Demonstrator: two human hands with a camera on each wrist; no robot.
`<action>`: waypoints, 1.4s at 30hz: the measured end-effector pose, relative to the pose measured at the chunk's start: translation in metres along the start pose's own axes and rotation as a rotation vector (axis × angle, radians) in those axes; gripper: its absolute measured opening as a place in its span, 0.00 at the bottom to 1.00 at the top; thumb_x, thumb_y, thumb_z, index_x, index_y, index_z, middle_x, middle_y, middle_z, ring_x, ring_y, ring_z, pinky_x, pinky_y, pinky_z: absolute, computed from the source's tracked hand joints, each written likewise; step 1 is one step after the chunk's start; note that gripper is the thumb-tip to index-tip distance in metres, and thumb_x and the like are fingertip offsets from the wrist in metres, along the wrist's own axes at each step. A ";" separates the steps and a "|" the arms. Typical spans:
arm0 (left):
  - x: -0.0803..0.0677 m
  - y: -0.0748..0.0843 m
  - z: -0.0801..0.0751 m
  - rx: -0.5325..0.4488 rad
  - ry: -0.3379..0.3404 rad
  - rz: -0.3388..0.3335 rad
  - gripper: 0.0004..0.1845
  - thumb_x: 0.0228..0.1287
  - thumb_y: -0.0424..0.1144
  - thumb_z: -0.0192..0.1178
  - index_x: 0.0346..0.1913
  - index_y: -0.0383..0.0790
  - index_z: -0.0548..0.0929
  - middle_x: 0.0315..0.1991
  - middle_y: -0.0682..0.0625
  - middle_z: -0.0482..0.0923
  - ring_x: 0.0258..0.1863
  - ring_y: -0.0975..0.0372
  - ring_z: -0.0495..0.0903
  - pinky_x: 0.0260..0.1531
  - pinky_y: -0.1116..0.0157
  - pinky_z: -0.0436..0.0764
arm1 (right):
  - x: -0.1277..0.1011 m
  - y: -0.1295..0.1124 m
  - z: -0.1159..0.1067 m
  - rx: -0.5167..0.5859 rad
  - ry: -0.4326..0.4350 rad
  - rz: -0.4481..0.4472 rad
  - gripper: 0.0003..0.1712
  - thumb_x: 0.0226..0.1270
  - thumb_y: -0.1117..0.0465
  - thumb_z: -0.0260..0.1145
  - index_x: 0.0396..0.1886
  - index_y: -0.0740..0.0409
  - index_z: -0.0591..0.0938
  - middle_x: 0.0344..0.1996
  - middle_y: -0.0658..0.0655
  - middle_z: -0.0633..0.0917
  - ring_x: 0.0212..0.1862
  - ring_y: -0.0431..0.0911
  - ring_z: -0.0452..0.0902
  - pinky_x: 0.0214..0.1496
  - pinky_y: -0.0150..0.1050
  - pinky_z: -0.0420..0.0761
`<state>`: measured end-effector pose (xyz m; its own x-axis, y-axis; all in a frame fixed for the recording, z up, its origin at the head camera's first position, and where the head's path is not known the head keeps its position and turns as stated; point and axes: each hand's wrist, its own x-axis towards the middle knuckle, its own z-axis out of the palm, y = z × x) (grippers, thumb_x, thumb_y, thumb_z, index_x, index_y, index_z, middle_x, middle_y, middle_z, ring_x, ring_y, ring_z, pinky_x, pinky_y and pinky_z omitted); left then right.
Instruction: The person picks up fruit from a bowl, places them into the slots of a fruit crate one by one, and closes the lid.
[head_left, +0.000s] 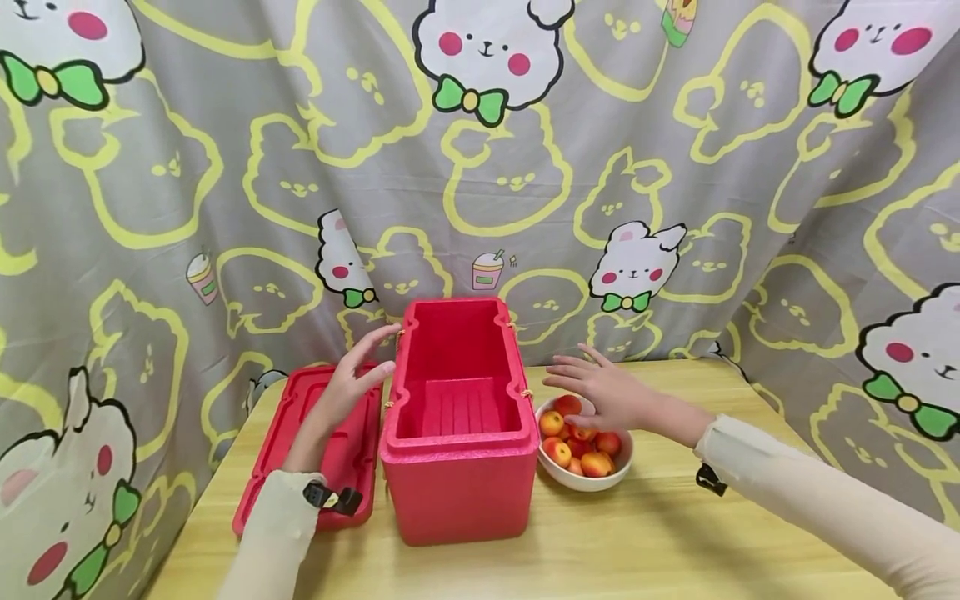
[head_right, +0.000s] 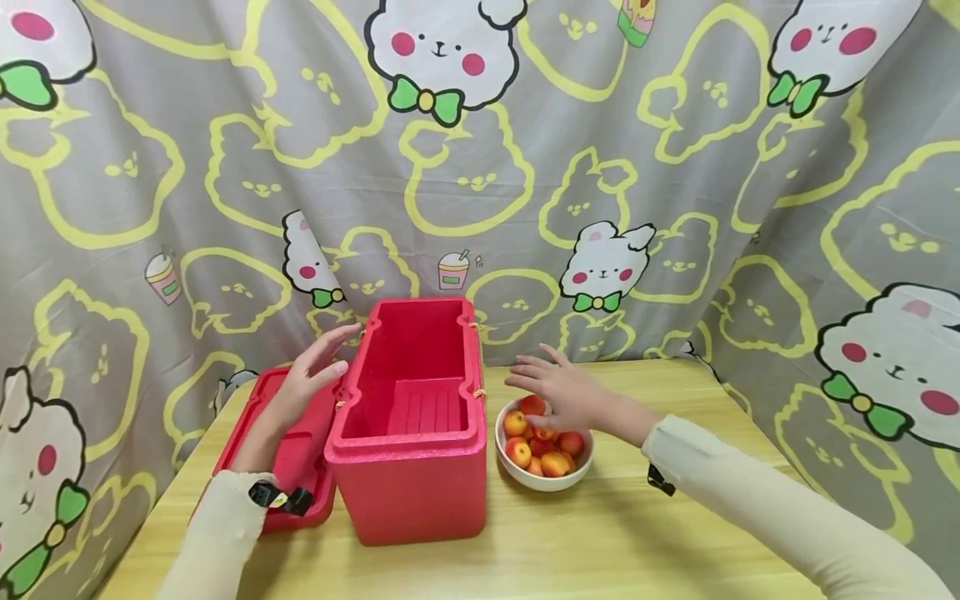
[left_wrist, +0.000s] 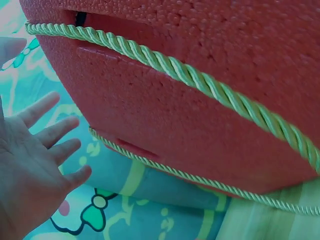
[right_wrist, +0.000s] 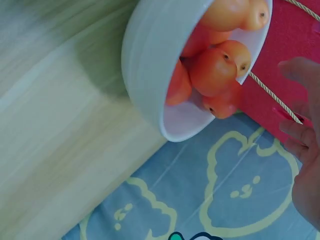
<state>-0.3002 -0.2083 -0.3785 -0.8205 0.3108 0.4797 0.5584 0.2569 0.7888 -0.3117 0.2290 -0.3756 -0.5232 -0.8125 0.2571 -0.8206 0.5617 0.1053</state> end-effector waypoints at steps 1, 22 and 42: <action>-0.001 0.000 0.000 -0.003 0.001 0.008 0.34 0.69 0.37 0.59 0.77 0.45 0.65 0.76 0.45 0.64 0.76 0.51 0.61 0.63 0.54 0.79 | 0.000 0.000 0.003 -0.005 0.008 -0.012 0.36 0.57 0.50 0.77 0.65 0.57 0.80 0.63 0.57 0.83 0.71 0.60 0.71 0.75 0.71 0.56; 0.001 0.001 0.007 0.064 0.006 0.091 0.27 0.59 0.37 0.69 0.63 0.44 0.79 0.76 0.47 0.65 0.74 0.52 0.64 0.60 0.40 0.79 | 0.004 -0.007 0.039 0.004 0.094 -0.098 0.24 0.51 0.53 0.81 0.48 0.55 0.87 0.44 0.51 0.88 0.52 0.48 0.80 0.68 0.65 0.69; 0.003 0.001 0.015 0.240 0.022 0.127 0.26 0.65 0.42 0.64 0.66 0.48 0.78 0.78 0.49 0.65 0.80 0.50 0.58 0.64 0.34 0.72 | 0.004 -0.008 0.054 -0.023 0.065 -0.094 0.23 0.48 0.55 0.83 0.46 0.52 0.88 0.42 0.49 0.88 0.51 0.47 0.79 0.69 0.64 0.71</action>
<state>-0.3002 -0.1929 -0.3821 -0.7429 0.3351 0.5795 0.6680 0.4276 0.6091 -0.3202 0.2126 -0.4276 -0.4277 -0.8502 0.3070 -0.8595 0.4877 0.1532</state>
